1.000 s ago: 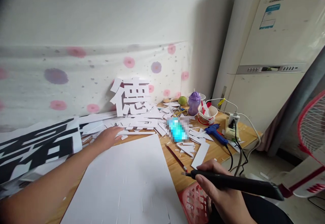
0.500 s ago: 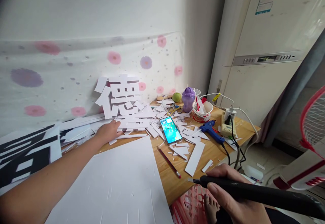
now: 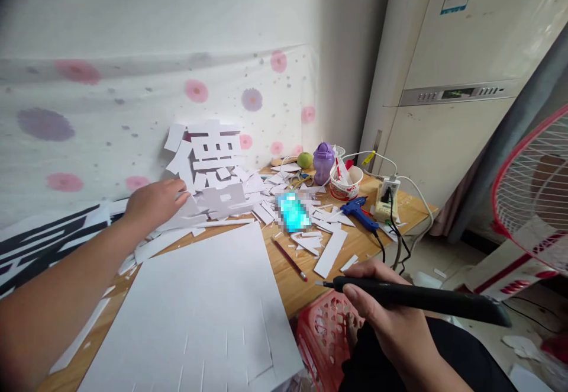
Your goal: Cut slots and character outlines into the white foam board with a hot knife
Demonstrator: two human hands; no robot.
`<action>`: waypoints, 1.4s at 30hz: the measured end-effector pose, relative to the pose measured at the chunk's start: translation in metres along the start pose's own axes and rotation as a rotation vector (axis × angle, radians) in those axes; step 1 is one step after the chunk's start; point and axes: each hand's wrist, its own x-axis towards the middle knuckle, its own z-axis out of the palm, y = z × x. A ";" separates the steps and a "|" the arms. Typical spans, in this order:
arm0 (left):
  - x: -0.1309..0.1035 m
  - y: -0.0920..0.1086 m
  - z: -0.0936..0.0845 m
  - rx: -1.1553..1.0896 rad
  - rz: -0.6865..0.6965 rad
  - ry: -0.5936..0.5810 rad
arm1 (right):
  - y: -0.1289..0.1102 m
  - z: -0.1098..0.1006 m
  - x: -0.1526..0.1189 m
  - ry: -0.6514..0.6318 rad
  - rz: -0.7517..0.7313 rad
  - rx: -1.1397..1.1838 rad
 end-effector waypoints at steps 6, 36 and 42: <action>-0.104 -0.011 -0.014 -0.037 0.050 0.163 | -0.001 0.003 -0.005 -0.049 -0.030 0.114; -0.284 0.003 0.057 -0.523 0.357 -0.233 | 0.013 0.058 -0.041 -0.796 -0.654 -0.519; -0.291 0.006 0.053 -0.469 0.456 -0.109 | 0.014 0.059 -0.043 -0.777 -0.656 -0.485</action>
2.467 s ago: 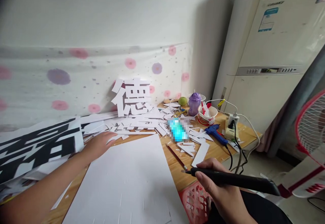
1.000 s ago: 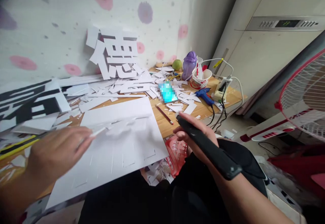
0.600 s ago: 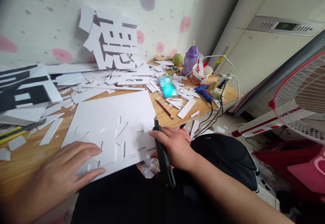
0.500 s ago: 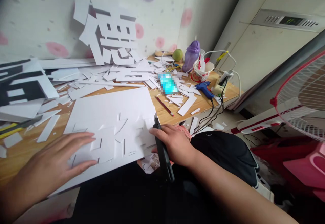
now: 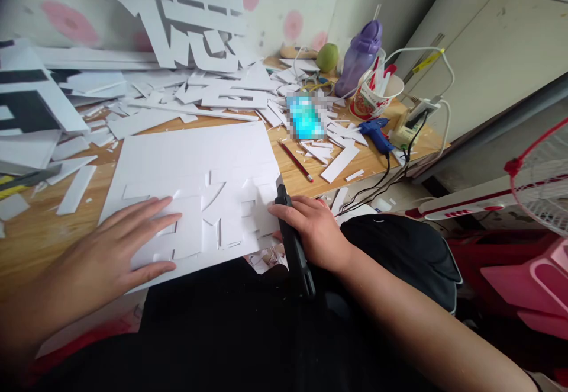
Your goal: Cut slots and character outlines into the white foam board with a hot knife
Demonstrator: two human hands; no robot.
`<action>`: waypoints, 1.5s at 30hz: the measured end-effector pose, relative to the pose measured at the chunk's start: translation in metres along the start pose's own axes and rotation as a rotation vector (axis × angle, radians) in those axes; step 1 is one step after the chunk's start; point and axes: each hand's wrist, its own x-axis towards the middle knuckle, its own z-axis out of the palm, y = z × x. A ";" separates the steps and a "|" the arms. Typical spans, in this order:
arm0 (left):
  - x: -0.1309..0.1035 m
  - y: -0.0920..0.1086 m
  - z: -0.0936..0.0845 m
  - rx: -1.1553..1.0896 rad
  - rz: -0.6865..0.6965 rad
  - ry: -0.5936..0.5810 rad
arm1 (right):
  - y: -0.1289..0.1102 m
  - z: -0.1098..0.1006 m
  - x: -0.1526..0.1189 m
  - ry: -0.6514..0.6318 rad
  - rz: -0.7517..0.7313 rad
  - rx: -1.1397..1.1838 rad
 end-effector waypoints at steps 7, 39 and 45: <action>-0.006 0.008 -0.003 -0.008 0.021 0.049 | -0.001 0.001 -0.001 -0.002 0.030 0.049; -0.013 -0.002 0.009 -0.008 0.022 0.118 | 0.005 0.001 0.000 0.041 -0.031 0.111; -0.010 -0.007 0.004 0.051 -0.017 0.031 | 0.004 0.001 0.001 0.036 -0.040 0.110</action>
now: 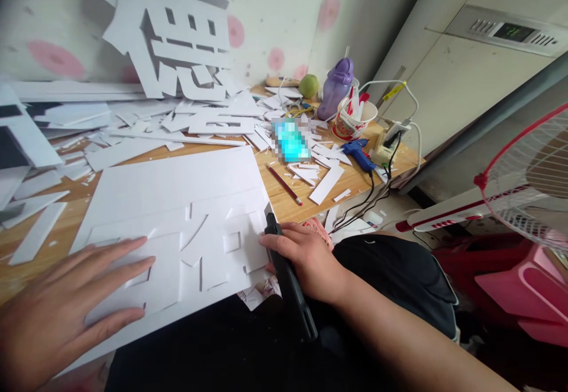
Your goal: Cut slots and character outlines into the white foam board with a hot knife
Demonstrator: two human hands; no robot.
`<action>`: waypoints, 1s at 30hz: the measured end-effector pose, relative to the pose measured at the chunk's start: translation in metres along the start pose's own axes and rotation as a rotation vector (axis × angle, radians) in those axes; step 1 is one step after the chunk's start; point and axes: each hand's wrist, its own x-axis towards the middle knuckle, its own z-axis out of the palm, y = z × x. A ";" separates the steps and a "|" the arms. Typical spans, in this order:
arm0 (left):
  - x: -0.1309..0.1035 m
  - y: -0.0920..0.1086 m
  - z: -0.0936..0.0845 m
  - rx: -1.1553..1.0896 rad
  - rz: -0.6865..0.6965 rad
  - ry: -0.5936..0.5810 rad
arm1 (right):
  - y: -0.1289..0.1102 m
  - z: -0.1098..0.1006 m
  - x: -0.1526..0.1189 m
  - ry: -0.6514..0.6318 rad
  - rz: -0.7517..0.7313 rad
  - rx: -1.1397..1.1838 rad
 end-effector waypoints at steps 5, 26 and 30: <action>0.026 0.008 -0.017 0.013 0.006 -0.085 | 0.000 0.000 0.000 -0.026 0.000 -0.021; 0.091 0.087 0.004 0.086 0.262 -0.132 | -0.003 -0.005 0.005 -0.048 0.047 0.014; 0.095 0.090 -0.011 0.096 0.277 -0.071 | 0.001 -0.013 0.001 -0.016 0.093 0.133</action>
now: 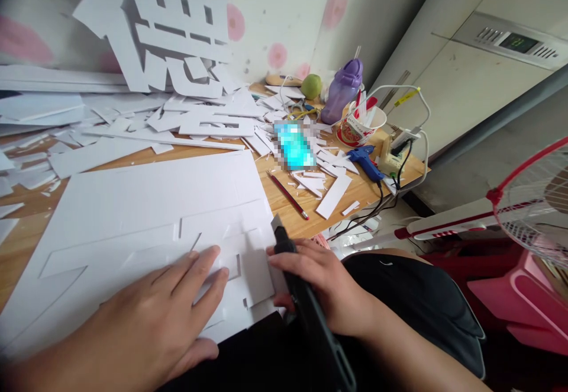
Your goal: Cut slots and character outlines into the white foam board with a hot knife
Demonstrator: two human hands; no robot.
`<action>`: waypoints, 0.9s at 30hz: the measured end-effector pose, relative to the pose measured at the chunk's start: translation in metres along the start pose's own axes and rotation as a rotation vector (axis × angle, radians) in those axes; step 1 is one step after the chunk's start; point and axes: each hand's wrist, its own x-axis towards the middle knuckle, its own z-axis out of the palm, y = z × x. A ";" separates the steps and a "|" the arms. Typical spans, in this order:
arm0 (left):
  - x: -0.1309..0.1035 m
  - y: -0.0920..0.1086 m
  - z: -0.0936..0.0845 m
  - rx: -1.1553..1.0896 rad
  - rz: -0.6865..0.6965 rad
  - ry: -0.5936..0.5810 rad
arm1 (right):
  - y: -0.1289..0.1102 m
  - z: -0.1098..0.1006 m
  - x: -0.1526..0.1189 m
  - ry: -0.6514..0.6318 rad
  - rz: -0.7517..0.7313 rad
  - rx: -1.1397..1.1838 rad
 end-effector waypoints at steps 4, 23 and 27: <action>0.004 -0.002 -0.017 0.007 -0.002 -0.037 | 0.007 -0.018 0.010 0.213 0.263 0.372; -0.016 0.001 0.035 -0.070 0.035 0.206 | 0.022 0.023 0.151 -0.003 0.619 0.786; -0.019 0.004 0.035 -0.083 -0.025 0.240 | 0.029 0.027 0.154 0.007 0.636 0.800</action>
